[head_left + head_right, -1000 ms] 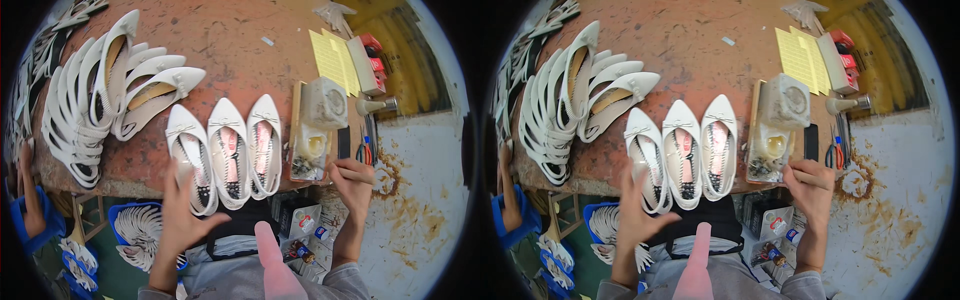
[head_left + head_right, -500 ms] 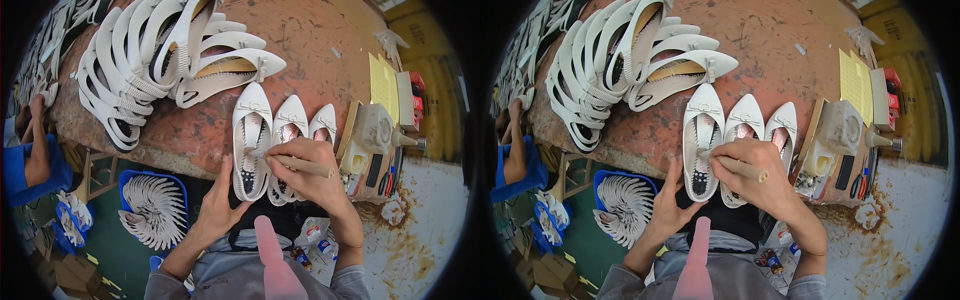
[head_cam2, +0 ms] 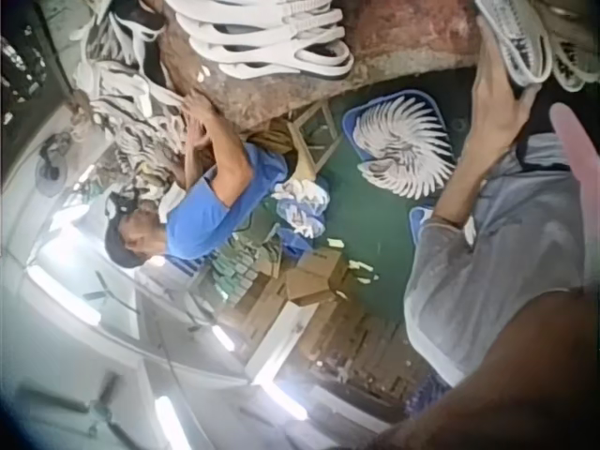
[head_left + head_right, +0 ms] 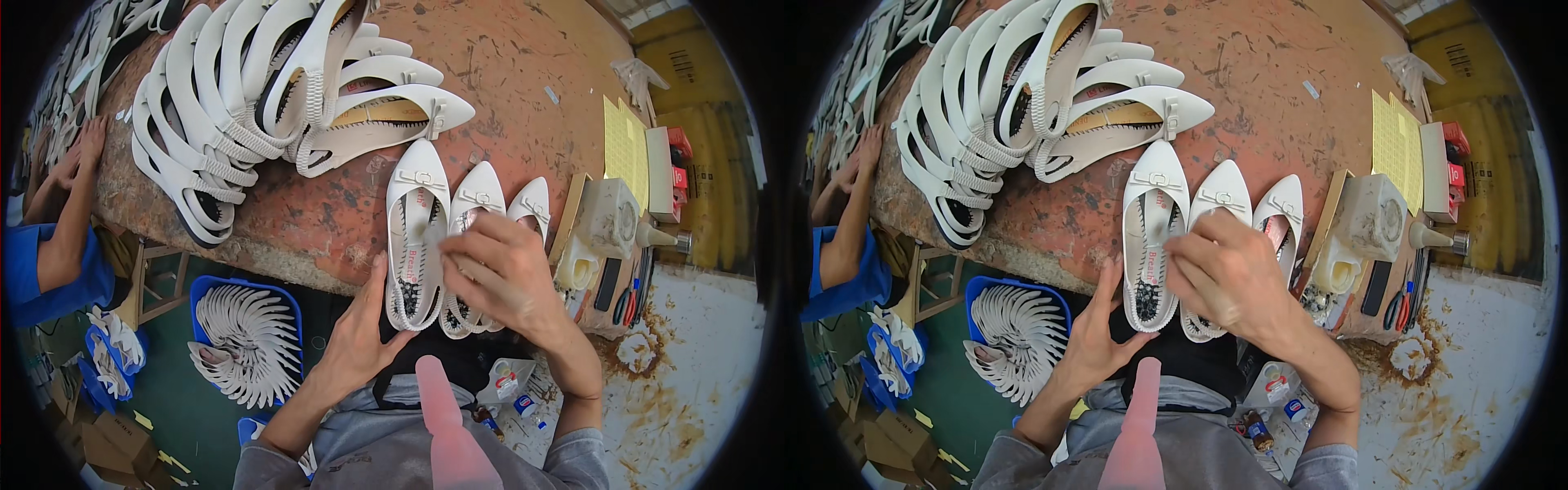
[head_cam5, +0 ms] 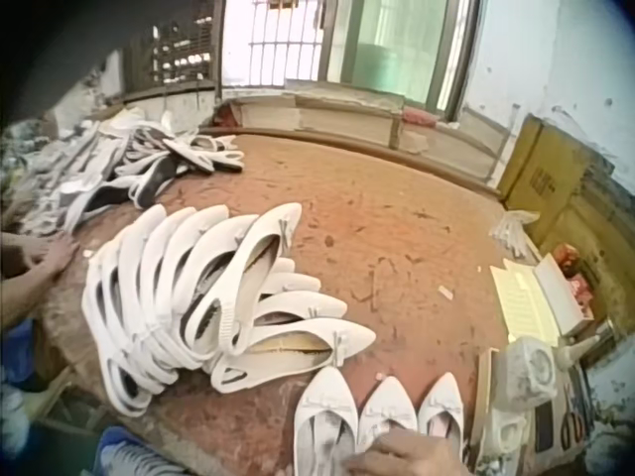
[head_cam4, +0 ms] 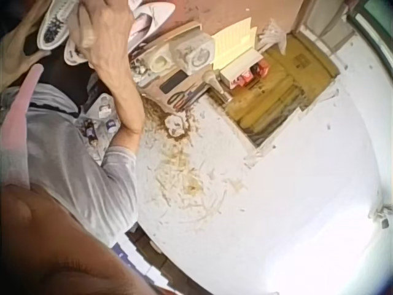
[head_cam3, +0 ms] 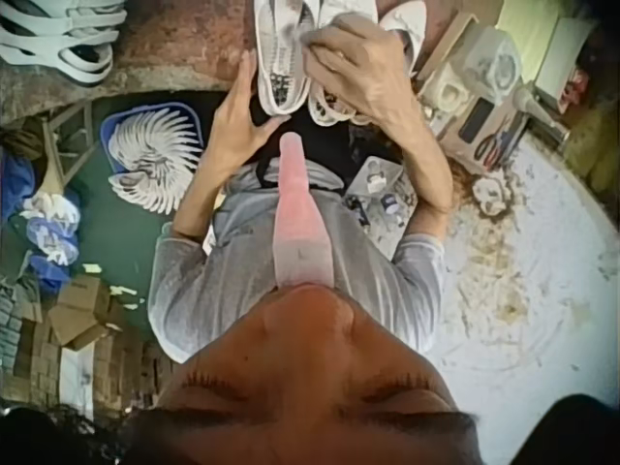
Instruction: The person places shoes onto a workbench from a basket and applies glue inside each shoe using a brush.
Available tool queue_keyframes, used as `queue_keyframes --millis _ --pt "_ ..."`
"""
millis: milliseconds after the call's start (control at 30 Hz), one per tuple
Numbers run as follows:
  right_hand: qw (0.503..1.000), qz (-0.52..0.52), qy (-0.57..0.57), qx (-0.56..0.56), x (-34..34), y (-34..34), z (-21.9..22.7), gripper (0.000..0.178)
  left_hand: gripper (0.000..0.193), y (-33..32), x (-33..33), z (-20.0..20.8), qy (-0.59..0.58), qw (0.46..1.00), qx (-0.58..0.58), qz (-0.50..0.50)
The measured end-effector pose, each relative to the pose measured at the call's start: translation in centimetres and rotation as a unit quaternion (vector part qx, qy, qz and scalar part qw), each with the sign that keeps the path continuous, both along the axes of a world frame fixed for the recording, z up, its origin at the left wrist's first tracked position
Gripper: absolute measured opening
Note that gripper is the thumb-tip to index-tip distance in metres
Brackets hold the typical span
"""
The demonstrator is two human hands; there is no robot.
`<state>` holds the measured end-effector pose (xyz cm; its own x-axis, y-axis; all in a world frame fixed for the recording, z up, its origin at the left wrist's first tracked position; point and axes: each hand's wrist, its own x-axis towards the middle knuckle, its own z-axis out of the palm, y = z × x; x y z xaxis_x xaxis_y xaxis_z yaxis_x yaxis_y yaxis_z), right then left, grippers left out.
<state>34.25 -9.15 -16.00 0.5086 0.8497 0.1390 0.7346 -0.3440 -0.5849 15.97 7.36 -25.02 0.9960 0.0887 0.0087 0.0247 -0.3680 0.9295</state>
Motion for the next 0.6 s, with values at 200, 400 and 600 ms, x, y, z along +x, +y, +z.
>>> queue_keyframes --millis 200,400,600 --pt "0.971 -0.04 -0.222 0.073 0.0 1.0 -6.2 0.032 0.124 -0.2 0.3 0.3 -0.013 1.0 -0.003 -0.007" --pt "0.991 -0.05 -0.121 -0.036 -4.3 -0.3 -2.5 0.029 0.121 0.0 -0.1 0.1 -0.009 1.0 0.001 0.007" --pt "0.996 -0.052 -0.079 0.003 -4.5 0.2 -1.5 0.019 0.12 -0.2 -0.1 0.7 -0.011 1.0 0.018 0.006"
